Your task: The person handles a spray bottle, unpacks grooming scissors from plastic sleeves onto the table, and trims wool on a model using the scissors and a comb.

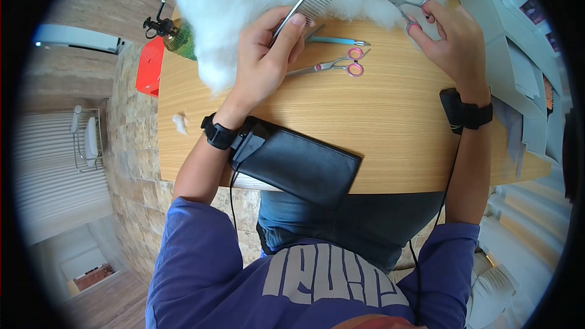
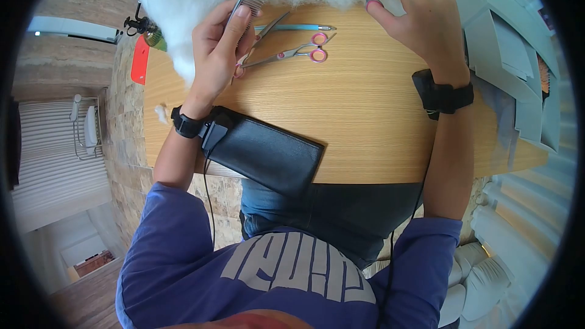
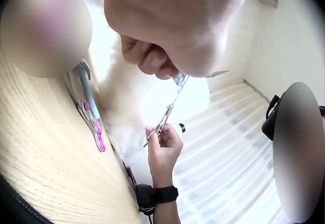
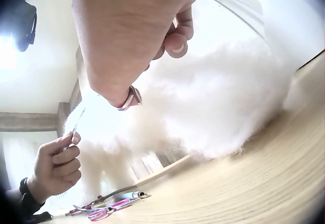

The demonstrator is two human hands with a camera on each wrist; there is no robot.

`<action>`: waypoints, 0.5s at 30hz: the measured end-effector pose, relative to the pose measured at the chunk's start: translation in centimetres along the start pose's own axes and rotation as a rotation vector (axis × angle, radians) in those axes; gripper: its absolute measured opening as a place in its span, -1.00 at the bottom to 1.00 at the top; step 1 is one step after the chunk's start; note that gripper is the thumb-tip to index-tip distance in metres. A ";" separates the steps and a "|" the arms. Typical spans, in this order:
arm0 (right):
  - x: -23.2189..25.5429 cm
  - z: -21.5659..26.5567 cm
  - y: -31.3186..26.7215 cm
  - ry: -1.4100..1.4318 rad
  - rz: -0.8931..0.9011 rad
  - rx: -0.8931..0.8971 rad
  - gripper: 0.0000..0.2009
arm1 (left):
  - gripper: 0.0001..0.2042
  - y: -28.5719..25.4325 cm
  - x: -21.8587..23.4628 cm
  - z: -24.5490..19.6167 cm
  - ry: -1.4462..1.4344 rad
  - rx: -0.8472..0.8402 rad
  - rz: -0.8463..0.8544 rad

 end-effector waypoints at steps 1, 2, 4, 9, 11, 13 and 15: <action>0.2 0.2 0.1 0.031 -0.049 0.025 -0.73 | -0.73 0.0 0.0 -0.1 0.012 -0.033 0.003; 0.4 0.5 0.2 0.063 -0.098 0.049 -0.73 | -0.73 0.0 0.0 -0.1 0.013 -0.033 0.003; 0.2 0.0 -0.1 0.034 -0.064 0.027 -0.74 | -0.72 0.0 0.0 -0.1 0.012 -0.041 0.004; 0.0 -0.3 -0.2 0.006 -0.058 0.031 -0.74 | -0.72 0.1 0.1 -0.2 0.012 -0.056 -0.024; 0.0 -0.3 -0.2 -0.004 -0.051 0.014 -0.75 | -0.72 0.1 0.2 -0.1 0.007 -0.040 -0.038; 0.0 -0.3 -0.2 0.002 -0.043 0.017 -0.77 | -0.73 0.3 0.4 -0.1 0.002 -0.081 -0.050; -0.1 -0.3 -0.1 0.008 -0.033 0.021 -0.79 | -0.73 0.2 0.4 -0.1 0.002 -0.077 -0.058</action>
Point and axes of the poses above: each hand's wrist, its own y-axis towards the middle knuckle, its own x-axis out of the back of the hand, z = x × y, the point moved 6 cm from there along y, towards the middle knuckle, and after that the axes turned 15 degrees about -z, right-handed, at the moved point
